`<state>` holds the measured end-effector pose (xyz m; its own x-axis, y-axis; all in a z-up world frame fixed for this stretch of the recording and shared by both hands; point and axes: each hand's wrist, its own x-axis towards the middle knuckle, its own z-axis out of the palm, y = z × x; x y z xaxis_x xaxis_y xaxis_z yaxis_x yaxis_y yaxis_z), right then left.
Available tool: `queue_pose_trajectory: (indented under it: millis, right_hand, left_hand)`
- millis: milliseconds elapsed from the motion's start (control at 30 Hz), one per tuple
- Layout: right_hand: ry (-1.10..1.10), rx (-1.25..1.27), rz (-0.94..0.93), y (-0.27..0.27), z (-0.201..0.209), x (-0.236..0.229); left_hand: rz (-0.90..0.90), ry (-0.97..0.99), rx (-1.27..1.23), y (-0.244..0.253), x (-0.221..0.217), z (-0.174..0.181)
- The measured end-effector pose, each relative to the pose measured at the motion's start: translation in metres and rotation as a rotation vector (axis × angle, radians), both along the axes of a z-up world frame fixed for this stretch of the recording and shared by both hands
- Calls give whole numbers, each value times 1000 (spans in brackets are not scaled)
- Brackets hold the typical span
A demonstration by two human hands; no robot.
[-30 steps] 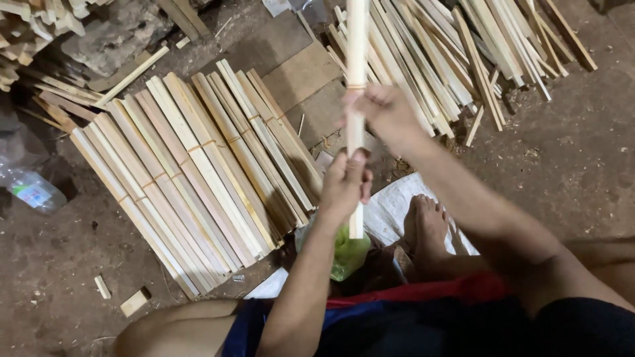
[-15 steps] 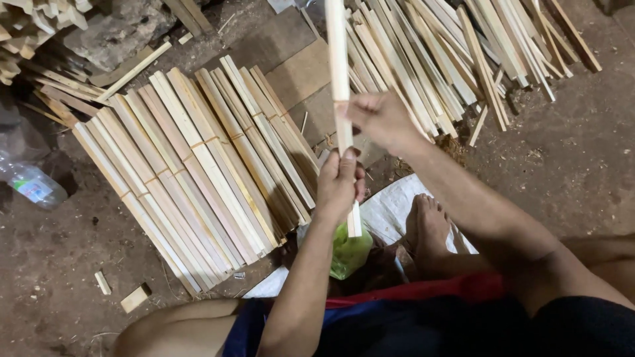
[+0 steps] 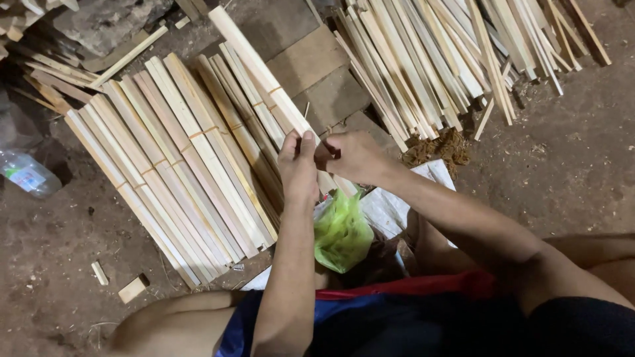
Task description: Bundling thin wooden strips together using rubber bands in a workshop environment.
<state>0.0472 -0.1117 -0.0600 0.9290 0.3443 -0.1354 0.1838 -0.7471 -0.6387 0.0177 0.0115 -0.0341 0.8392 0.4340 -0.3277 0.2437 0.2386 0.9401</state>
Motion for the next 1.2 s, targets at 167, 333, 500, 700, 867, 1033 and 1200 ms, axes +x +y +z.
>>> queue_pose_trajectory:
  millis: [167, 333, 500, 700, 867, 1033, 1200]
  right_hand:
    - [-59, 55, 8, 13, 6, 3]
    - [10, 64, 70, 47, 11, -2]
    - [37, 182, 178, 78, 30, -11]
    - [-11, 279, 285, 98, -3, -11]
    - [-1, 190, 360, 103, -6, -13]
    - [20, 170, 312, 109, 10, -17]
    - [58, 208, 210, 83, 66, -23]
  left_hand:
    - [-7, 33, 220, 12, -6, -6]
    - [64, -16, 605, 32, -7, 17]
    - [201, -193, 1060, 54, -6, 12]
    - [209, 105, 1398, 76, -5, 3]
    - [52, 361, 1331, 86, -5, -2]
    - [69, 358, 1309, 86, -5, 4]
    - [172, 124, 1342, 81, -5, 4]
